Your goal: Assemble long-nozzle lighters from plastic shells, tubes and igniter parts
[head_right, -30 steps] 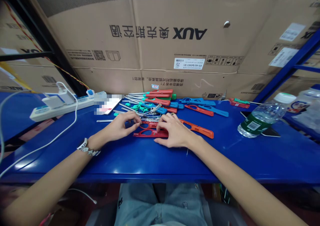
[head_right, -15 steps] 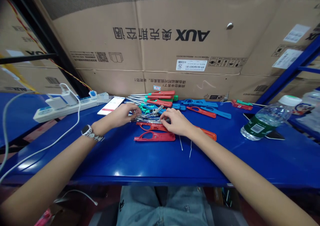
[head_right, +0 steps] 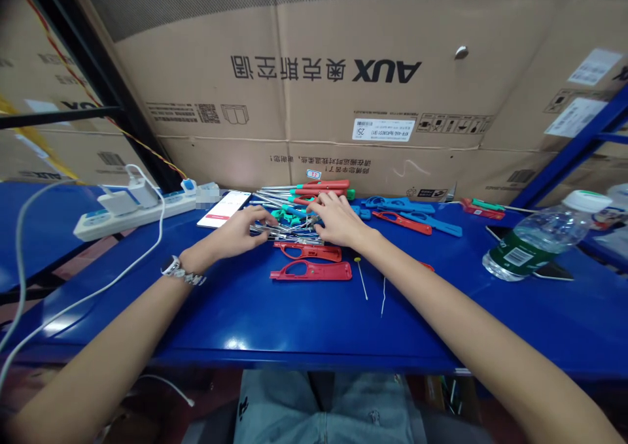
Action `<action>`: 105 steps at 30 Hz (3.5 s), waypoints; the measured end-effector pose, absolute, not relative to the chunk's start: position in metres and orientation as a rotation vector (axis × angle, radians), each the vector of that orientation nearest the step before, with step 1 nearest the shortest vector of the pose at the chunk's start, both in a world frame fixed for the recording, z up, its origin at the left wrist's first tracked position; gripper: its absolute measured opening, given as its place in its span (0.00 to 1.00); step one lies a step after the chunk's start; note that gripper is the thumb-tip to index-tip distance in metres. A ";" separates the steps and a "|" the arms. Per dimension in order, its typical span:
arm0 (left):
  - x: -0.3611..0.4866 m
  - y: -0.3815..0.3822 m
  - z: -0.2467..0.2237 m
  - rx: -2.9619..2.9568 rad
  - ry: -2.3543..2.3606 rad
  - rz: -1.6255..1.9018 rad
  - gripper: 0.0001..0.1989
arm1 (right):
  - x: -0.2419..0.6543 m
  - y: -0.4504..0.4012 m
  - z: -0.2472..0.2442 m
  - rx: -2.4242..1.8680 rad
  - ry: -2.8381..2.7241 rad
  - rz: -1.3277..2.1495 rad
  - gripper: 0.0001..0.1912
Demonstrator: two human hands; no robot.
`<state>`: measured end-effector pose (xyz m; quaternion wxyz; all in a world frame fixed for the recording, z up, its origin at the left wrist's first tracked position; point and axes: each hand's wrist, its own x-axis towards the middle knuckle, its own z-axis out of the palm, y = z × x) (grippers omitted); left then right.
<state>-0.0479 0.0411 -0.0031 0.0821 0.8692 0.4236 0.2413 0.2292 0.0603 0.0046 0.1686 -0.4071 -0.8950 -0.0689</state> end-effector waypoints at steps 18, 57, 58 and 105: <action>-0.028 0.049 -0.005 2.838 1.321 0.597 0.06 | 0.235 0.047 -0.004 -1.008 -2.204 0.130 0.07; -0.011 0.008 0.013 2.569 1.320 0.451 0.15 | 0.247 -0.001 -0.016 -1.098 -2.360 -0.048 0.11; -0.011 0.008 0.013 2.567 1.323 0.450 0.15 | 0.248 -0.005 -0.015 -1.048 -2.377 -0.072 0.11; 0.009 0.022 -0.030 2.703 0.754 0.752 0.13 | 0.247 -0.002 -0.033 -0.788 -2.458 0.078 0.15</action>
